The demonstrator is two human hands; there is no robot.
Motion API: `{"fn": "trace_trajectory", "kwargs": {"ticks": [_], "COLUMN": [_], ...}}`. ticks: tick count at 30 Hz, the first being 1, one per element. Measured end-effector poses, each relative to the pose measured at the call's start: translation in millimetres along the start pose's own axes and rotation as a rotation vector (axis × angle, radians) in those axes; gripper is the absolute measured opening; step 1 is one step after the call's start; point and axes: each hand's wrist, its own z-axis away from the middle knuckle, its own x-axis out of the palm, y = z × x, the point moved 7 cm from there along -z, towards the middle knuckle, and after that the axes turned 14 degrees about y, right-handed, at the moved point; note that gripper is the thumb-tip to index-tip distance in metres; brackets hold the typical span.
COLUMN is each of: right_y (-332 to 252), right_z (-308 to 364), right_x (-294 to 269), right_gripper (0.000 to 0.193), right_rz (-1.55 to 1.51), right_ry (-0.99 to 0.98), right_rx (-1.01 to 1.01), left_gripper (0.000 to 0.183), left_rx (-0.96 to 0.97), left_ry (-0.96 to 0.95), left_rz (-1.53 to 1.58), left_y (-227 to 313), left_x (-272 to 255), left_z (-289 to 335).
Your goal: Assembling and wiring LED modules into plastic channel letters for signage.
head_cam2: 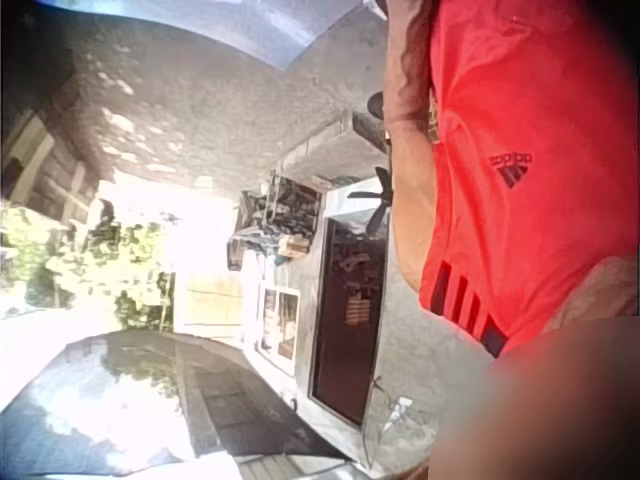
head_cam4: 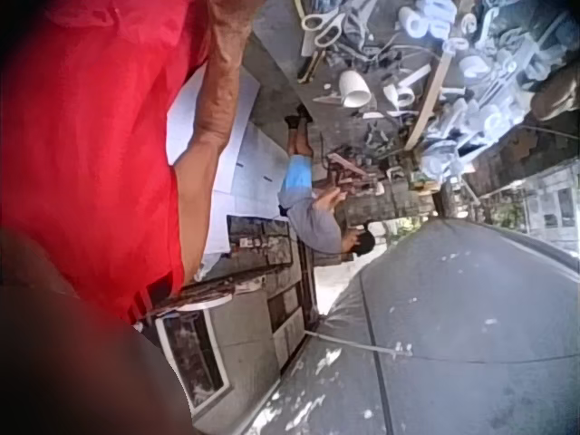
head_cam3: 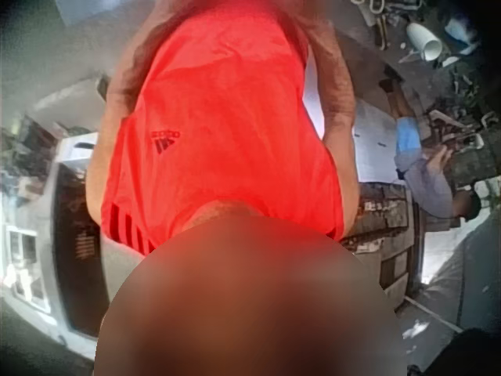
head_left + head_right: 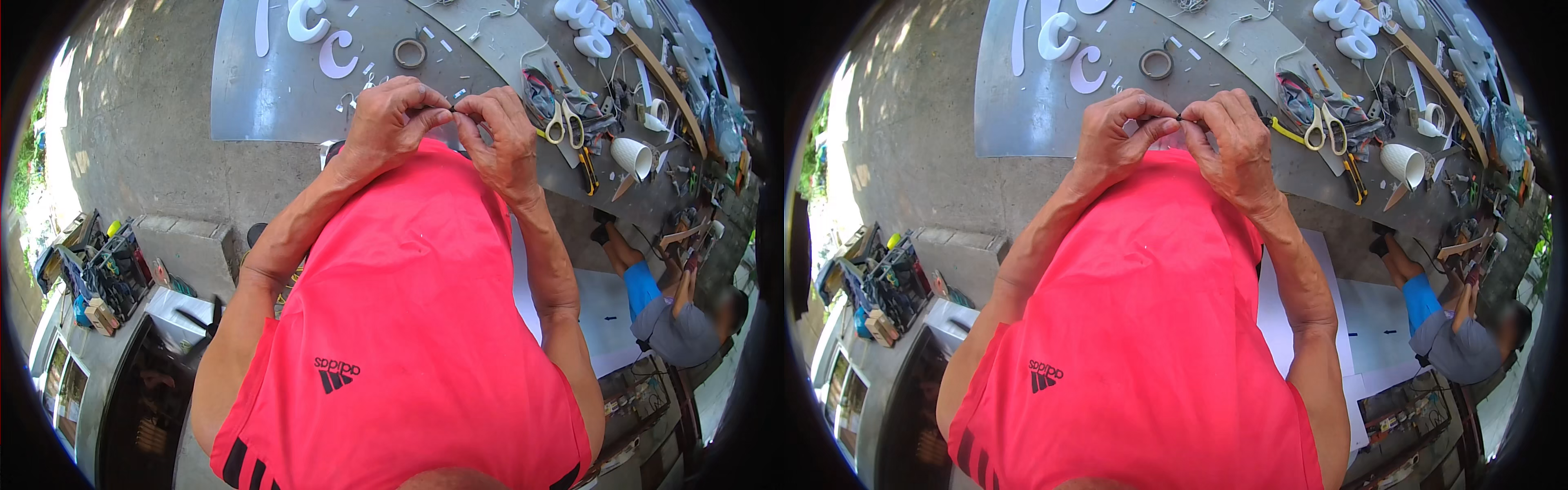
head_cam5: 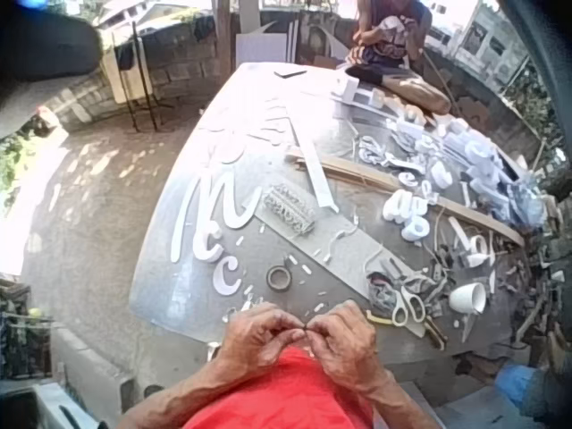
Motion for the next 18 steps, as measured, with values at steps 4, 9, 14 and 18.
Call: {"fn": "trace_trajectory", "kwargs": {"ticks": [4,9,14,18], "right_y": [3.0,4.0,5.5,2.6], "right_z": [-0.6,-1.1,1.3,1.0], "right_x": [2.0,2.7,1.8,-1.2], "right_gripper": [0.019,0.018,0.019,0.022], "right_rz": [-0.040,-0.032,0.003,0.016], "right_ry": [-0.069,-0.081,-0.061,-0.039], "right_rx": [0.062,0.032,0.019,-0.031], "left_gripper": [0.014,0.022,0.027,0.027], "left_rx": [0.185,0.314,0.355,0.351], "left_ry": [0.052,0.083,0.042,0.013], "left_rz": [-0.083,-0.081,-0.098,-0.076], "left_y": [4.7,15.4,15.6,15.8], "left_x": [-0.5,-0.4,0.2,2.1], "left_z": [-0.4,-1.6,-1.0,-0.4]}}
